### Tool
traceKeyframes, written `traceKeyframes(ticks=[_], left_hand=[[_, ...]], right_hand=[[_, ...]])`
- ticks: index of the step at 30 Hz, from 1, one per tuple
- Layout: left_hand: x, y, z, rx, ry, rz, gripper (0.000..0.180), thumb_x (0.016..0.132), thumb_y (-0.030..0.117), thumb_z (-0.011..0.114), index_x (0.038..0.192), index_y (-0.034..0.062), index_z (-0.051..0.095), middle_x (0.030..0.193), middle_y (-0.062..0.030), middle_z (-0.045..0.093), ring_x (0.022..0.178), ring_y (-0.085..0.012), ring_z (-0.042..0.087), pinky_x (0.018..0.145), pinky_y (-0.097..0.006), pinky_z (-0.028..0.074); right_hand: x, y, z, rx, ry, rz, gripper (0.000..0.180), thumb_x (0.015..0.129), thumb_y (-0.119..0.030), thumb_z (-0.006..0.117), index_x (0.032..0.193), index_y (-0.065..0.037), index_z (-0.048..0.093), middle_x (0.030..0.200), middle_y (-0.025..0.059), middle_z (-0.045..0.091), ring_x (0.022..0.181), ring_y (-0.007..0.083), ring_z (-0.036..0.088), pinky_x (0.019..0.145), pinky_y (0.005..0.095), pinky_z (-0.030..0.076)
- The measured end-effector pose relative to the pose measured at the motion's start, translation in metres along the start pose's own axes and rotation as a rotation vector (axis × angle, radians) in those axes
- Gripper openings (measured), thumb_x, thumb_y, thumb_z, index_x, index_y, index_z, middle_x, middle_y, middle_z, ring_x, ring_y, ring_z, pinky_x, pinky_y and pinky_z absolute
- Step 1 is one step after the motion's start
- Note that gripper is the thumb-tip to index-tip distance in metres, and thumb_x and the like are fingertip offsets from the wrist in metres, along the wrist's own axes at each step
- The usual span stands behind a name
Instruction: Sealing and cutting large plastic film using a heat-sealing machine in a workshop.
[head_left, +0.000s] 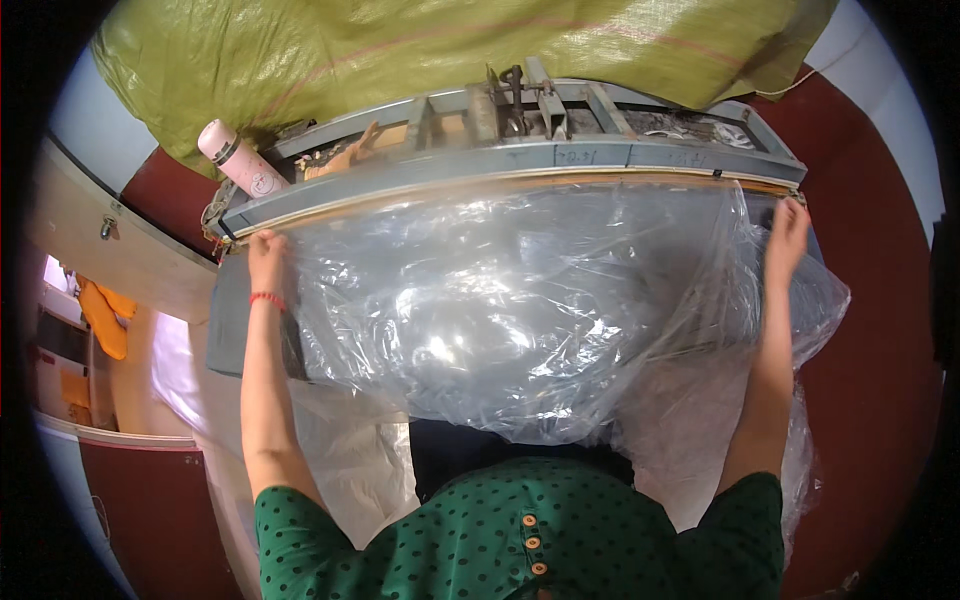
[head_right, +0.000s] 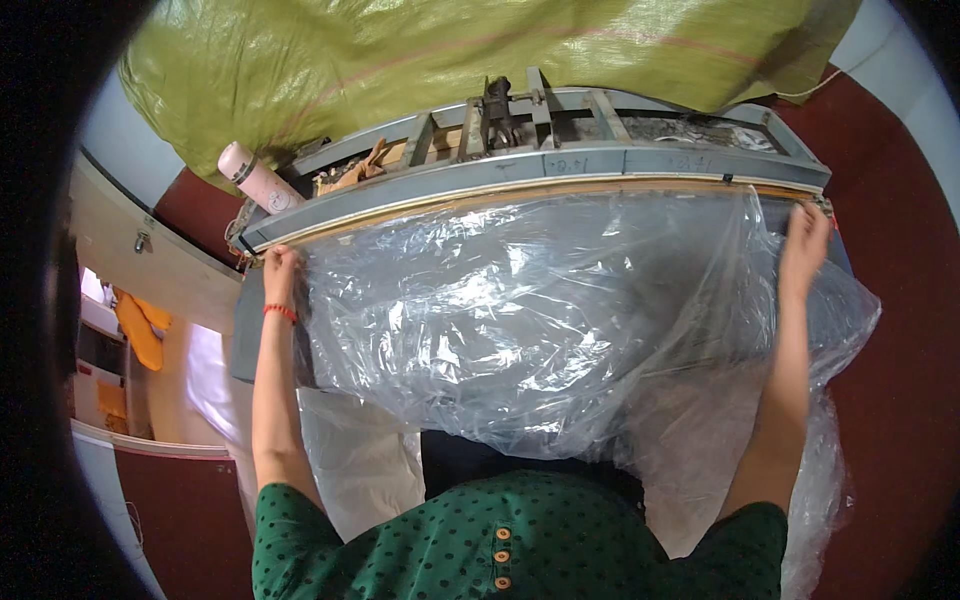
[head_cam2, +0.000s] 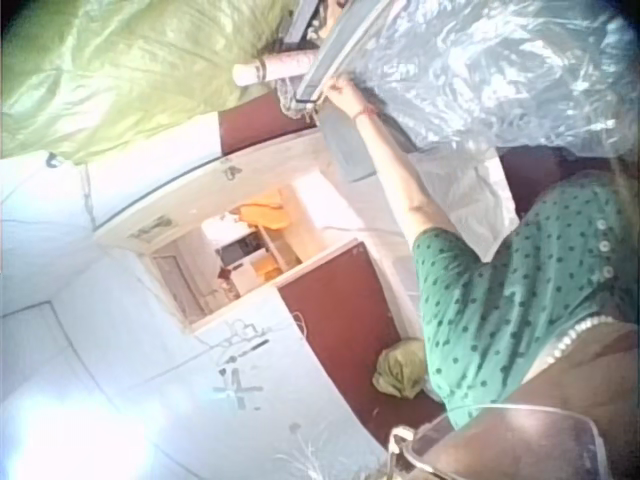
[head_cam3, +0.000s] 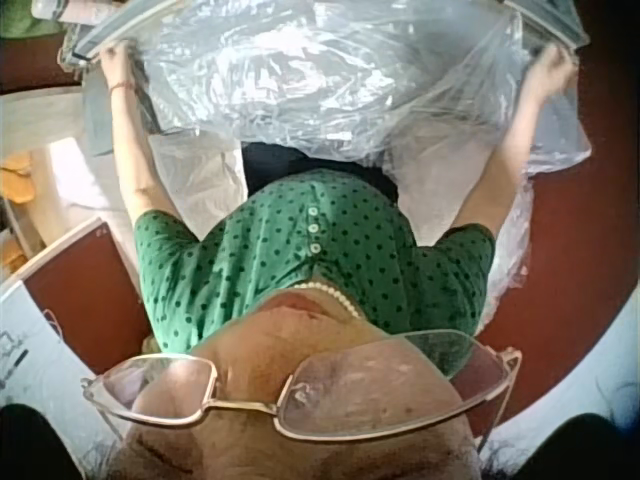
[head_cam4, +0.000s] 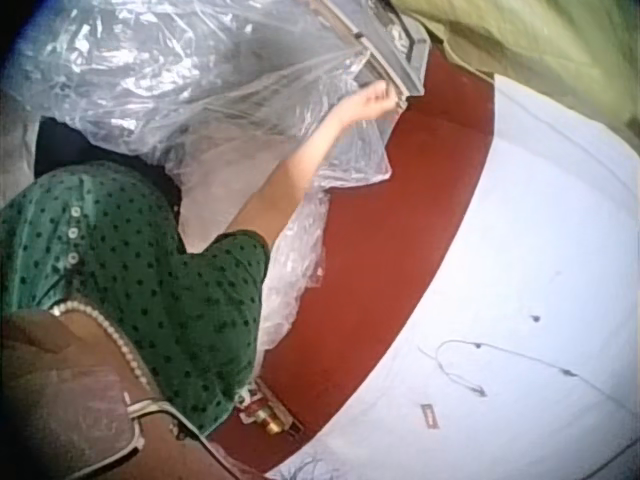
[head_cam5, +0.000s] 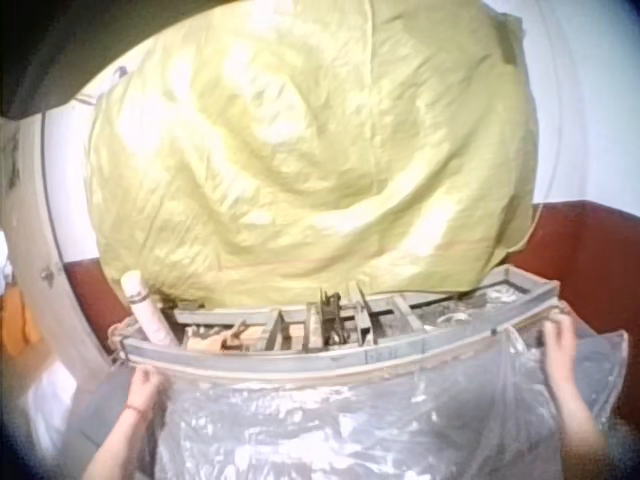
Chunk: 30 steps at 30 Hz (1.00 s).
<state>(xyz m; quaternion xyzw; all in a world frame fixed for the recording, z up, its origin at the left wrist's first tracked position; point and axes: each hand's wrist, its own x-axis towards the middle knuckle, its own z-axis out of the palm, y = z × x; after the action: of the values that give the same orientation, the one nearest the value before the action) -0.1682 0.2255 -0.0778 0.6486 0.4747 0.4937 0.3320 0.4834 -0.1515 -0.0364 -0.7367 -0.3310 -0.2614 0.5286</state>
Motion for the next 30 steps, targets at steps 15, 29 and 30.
traceKeyframes(ticks=[15, 29, 30], left_hand=[[-0.323, 0.01, 0.037, 0.684, -0.744, -0.04, 0.039, 0.079, 0.012, 0.052, 0.116, 0.0013, 0.047, 0.117, -0.0195, 0.048, 0.114, -0.0293, 0.042, 0.098, -0.039, 0.029], [-0.313, -0.01, 0.216, 0.226, -1.237, -0.256, 0.033, 0.085, 0.021, 0.049, 0.112, 0.0031, 0.052, 0.1, -0.0102, 0.057, 0.09, -0.0198, 0.052, 0.081, -0.034, 0.041], [-0.32, -0.008, 0.225, 0.198, -1.241, -0.275, 0.032, 0.085, 0.021, 0.049, 0.111, 0.0031, 0.052, 0.099, -0.01, 0.058, 0.089, -0.0193, 0.053, 0.08, -0.034, 0.041]], right_hand=[[-0.286, 0.184, -0.078, -1.057, -0.249, 0.412, 0.022, 0.08, -0.017, 0.049, 0.097, -0.006, 0.057, 0.094, 0.0129, 0.059, 0.087, 0.0275, 0.057, 0.077, 0.0373, 0.042], [-0.293, -0.037, 0.02, -1.702, -0.012, 0.832, 0.019, 0.077, -0.021, 0.05, 0.087, -0.008, 0.06, 0.088, 0.0114, 0.06, 0.08, 0.0266, 0.058, 0.07, 0.0406, 0.042], [-0.296, -0.035, 0.003, -1.753, 0.002, 0.861, 0.019, 0.077, -0.021, 0.05, 0.086, -0.008, 0.061, 0.087, 0.0113, 0.06, 0.08, 0.0265, 0.058, 0.069, 0.0409, 0.042]])
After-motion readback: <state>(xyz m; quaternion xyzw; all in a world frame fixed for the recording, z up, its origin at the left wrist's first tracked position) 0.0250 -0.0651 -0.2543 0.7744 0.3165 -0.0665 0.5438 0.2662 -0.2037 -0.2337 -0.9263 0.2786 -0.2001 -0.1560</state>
